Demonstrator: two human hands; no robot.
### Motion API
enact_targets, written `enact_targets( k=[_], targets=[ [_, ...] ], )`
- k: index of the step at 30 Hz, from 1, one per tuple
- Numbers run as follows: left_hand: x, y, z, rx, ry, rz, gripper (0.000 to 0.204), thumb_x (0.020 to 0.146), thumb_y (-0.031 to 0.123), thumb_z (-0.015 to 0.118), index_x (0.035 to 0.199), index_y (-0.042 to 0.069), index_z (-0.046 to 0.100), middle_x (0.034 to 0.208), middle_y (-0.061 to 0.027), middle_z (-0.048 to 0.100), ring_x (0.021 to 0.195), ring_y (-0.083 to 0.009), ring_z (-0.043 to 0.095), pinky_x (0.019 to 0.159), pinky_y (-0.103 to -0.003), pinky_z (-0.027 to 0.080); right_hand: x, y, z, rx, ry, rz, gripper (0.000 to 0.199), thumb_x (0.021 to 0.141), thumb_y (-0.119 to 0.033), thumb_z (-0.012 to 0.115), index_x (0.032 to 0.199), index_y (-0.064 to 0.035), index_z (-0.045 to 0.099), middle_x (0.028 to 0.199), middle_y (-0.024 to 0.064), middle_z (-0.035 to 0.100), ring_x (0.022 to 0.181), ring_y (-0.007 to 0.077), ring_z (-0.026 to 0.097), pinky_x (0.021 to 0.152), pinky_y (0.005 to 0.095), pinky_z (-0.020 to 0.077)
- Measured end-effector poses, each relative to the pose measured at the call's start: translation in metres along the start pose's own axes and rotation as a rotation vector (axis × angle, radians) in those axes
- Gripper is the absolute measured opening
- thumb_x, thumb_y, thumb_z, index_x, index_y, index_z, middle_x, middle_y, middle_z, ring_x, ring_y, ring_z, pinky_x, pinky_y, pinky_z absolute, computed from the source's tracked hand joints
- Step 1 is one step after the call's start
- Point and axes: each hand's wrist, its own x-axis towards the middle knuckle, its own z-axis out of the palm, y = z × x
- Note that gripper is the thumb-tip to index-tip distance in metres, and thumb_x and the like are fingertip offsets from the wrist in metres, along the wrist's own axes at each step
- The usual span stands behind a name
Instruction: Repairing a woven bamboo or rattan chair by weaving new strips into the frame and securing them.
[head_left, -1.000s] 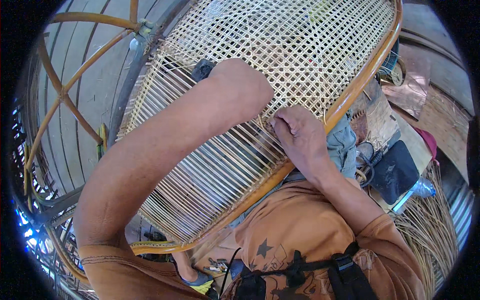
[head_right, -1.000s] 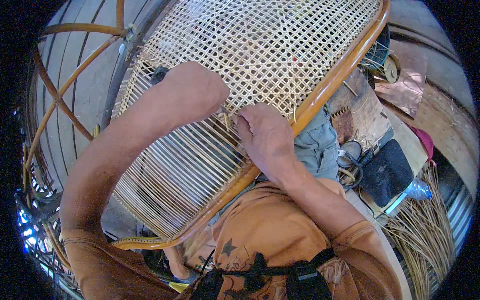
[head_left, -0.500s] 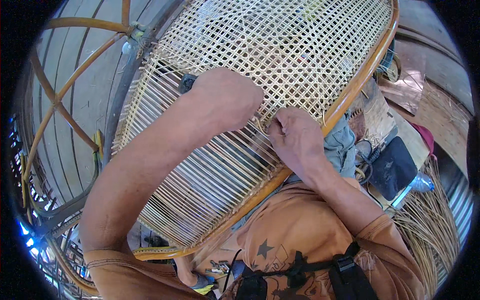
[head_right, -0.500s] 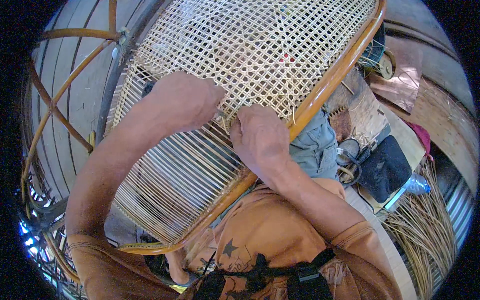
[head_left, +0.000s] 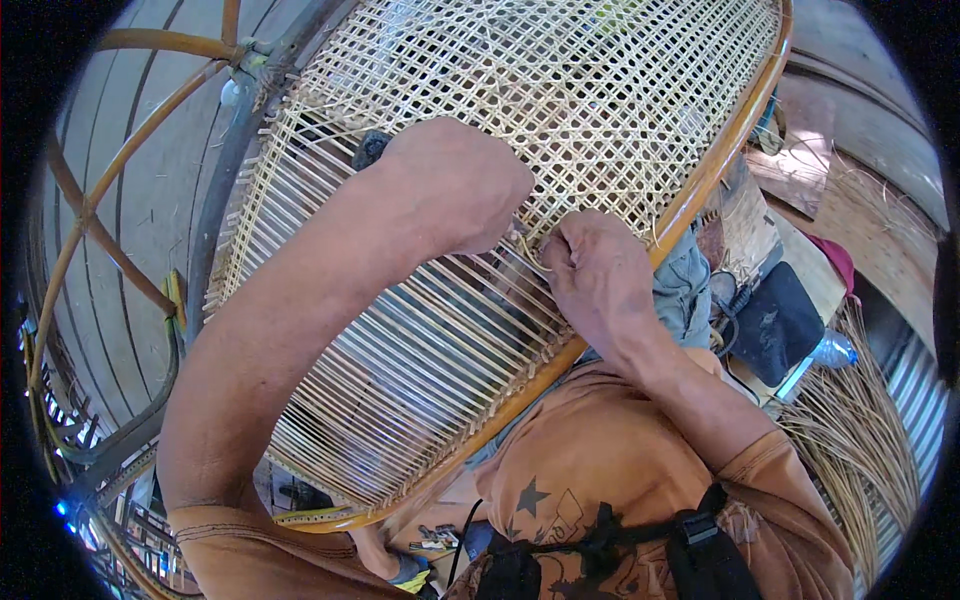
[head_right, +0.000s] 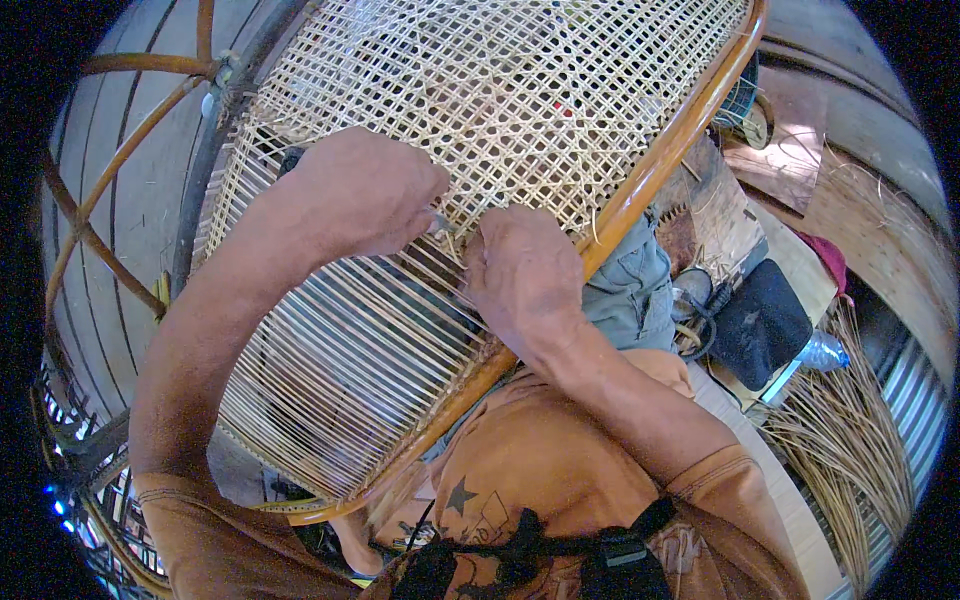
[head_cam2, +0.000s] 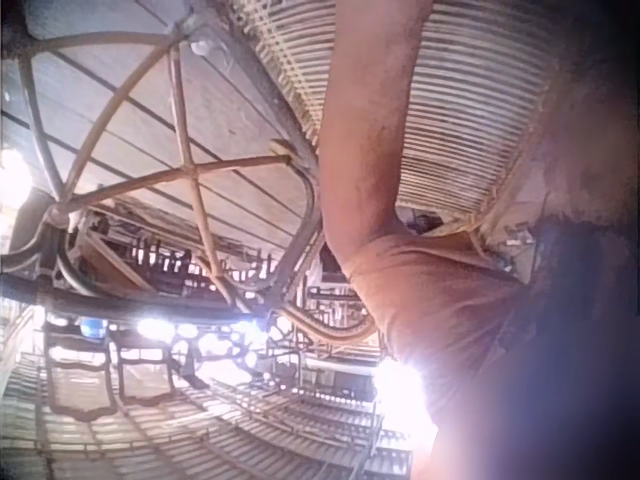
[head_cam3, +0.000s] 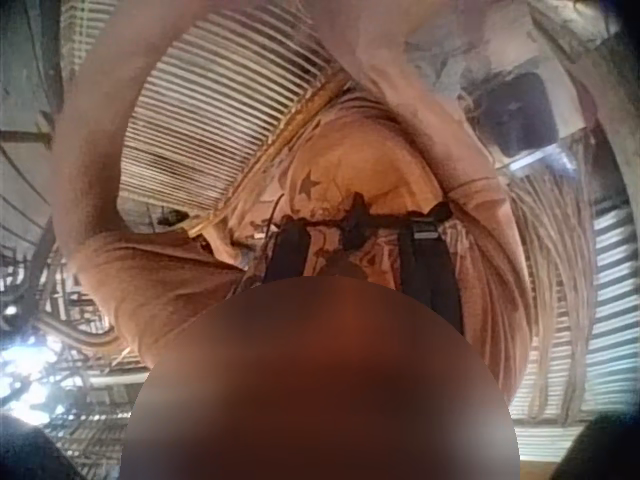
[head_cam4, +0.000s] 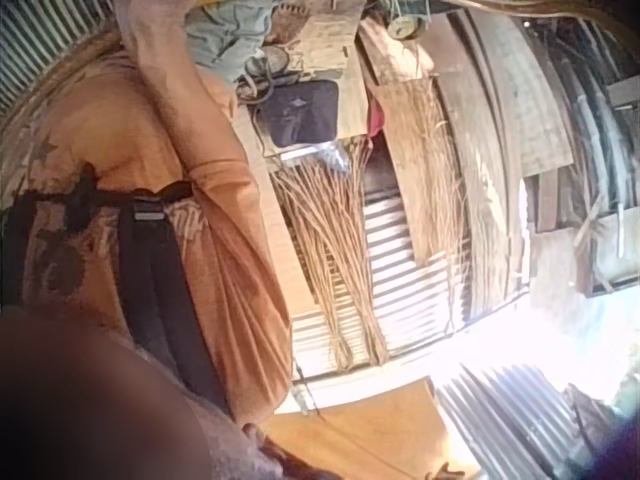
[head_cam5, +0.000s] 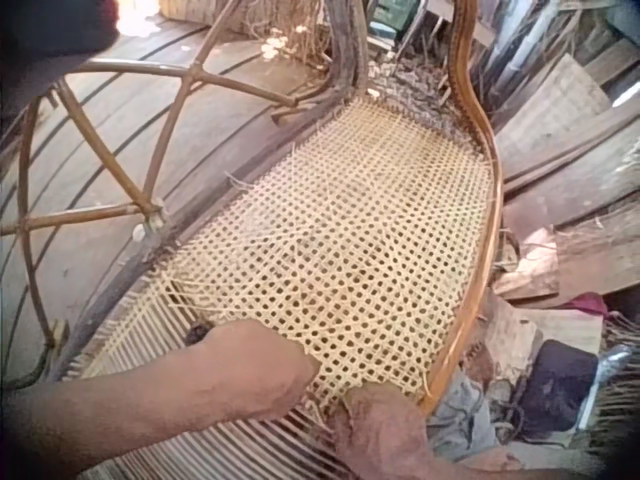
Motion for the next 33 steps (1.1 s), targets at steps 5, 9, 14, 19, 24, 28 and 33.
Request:
enact_targets(
  k=[5,9,14,19,24,28,33],
  targets=[
    [-0.004,-0.001,0.004,-0.002,0.037,-0.014,0.024,0.079,0.027,0.061,0.083,0.004,0.064,0.079,-0.0141,0.065,0.076,-0.0322,0.064,0.068,-0.042,0.051,-0.003,0.000,0.005,-0.023,0.046,-0.043,0.013,0.076,-0.014,0.058,0.070,-0.0028,0.058,0.073,0.0189,0.058,0.073,0.0374,0.057,0.066,0.0469,0.0461],
    [-0.010,-0.002,0.014,0.015,0.161,0.020,0.023,0.080,0.026,0.061,0.080,0.004,0.062,0.078,-0.0142,0.064,0.073,-0.0327,0.064,0.065,-0.043,0.051,-0.002,0.000,0.010,-0.009,0.096,-0.097,0.011,0.076,-0.012,0.059,0.070,-0.0036,0.061,0.071,0.0177,0.060,0.070,0.0367,0.060,0.064,0.0453,0.0481],
    [-0.047,-0.001,-0.005,-0.020,0.329,-0.234,0.022,0.083,0.027,0.058,0.086,0.005,0.059,0.081,-0.0147,0.061,0.079,-0.0340,0.061,0.069,-0.044,0.049,0.007,-0.011,-0.002,-0.146,-0.089,0.010,0.011,0.077,-0.012,0.059,0.072,-0.0032,0.064,0.075,0.0182,0.063,0.070,0.0353,0.063,0.063,0.0414,0.0515],
    [-0.052,0.005,0.010,-0.126,0.336,-0.334,0.025,0.083,0.028,0.058,0.087,0.004,0.056,0.081,-0.0144,0.060,0.080,-0.0337,0.060,0.070,-0.044,0.047,0.012,-0.006,-0.009,-0.205,-0.221,0.047,0.013,0.078,-0.013,0.058,0.075,-0.0024,0.064,0.077,0.0182,0.064,0.072,0.0336,0.064,0.062,0.0411,0.0518],
    [-0.049,0.029,0.021,-0.280,0.305,-0.398,0.027,0.086,0.030,0.054,0.087,0.004,0.056,0.079,-0.0152,0.061,0.078,-0.0342,0.061,0.067,-0.045,0.047,0.004,0.003,-0.010,0.060,-0.085,-0.002,0.013,0.079,-0.013,0.056,0.072,-0.0027,0.059,0.076,0.0146,0.065,0.071,0.0311,0.064,0.058,0.0413,0.0510],
    [-0.047,0.034,0.018,-0.131,0.239,-0.399,0.025,0.087,0.028,0.052,0.084,0.005,0.059,0.077,-0.0138,0.063,0.071,-0.0322,0.063,0.062,-0.044,0.048,0.004,0.004,-0.004,-0.182,-0.161,-0.091,0.014,0.080,-0.013,0.056,0.069,-0.0040,0.056,0.074,0.0144,0.064,0.070,0.0318,0.064,0.059,0.0418,0.0509],
    [-0.033,0.050,0.005,-0.014,0.175,-0.378,0.024,0.084,0.025,0.055,0.075,0.005,0.065,0.071,-0.0146,0.064,0.068,-0.0309,0.065,0.060,-0.041,0.051,0.008,0.002,-0.008,-0.048,-0.188,0.011,0.008,0.077,-0.010,0.056,0.078,-0.0036,0.062,0.078,0.0170,0.065,0.075,0.0325,0.065,0.063,0.0409,0.0521]
  ],
)
